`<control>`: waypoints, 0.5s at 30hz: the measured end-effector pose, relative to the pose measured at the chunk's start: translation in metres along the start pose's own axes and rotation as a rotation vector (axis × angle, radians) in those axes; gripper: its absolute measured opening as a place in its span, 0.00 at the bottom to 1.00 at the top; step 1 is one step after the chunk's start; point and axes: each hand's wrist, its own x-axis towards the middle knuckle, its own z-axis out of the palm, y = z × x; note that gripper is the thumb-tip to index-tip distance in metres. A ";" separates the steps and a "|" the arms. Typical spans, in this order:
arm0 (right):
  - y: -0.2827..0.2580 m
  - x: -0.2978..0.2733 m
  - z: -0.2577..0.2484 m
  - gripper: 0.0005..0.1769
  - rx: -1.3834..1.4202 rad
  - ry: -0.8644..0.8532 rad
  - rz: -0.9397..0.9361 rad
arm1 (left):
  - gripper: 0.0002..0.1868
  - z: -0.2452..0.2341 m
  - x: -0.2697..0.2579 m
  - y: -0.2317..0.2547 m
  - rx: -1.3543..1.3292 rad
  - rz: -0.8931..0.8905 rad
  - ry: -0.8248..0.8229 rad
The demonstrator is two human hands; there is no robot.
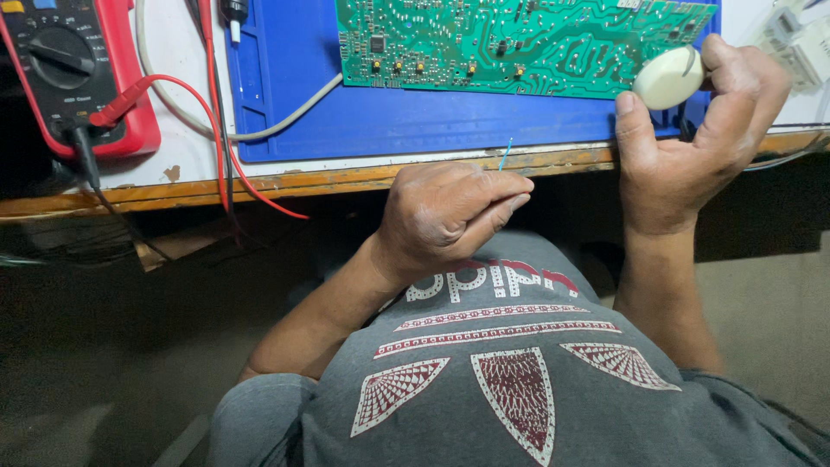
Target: The person holds a small light bulb and connects its wires to a green circuit board placed on a blue mat. The bulb lights up when the connection is made, and the person continues to test the connection by touching the wires to different points on the board.
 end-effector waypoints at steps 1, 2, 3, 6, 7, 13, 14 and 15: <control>0.000 0.000 0.001 0.32 -0.002 0.001 -0.001 | 0.05 0.000 0.001 0.000 -0.001 0.002 0.000; 0.000 0.000 0.002 0.34 0.015 0.018 0.003 | 0.04 -0.001 0.001 0.001 0.000 0.008 0.010; -0.001 0.000 0.002 0.35 0.031 0.036 0.006 | 0.04 -0.001 0.002 0.002 0.001 0.014 0.021; 0.003 -0.010 0.004 0.41 0.012 0.072 0.080 | 0.04 0.000 0.002 0.001 0.014 0.010 0.004; 0.005 -0.013 0.007 0.41 -0.003 0.078 0.082 | 0.04 -0.002 0.001 0.001 0.003 0.021 -0.001; 0.013 -0.021 0.010 0.50 0.053 0.136 0.130 | 0.03 -0.001 0.001 0.001 0.037 0.018 0.001; 0.011 -0.019 0.010 0.48 0.045 0.140 0.107 | 0.04 -0.001 0.001 0.001 0.033 0.019 0.002; 0.008 -0.016 0.011 0.46 0.036 0.144 0.084 | 0.04 -0.001 0.001 0.000 0.029 0.021 0.004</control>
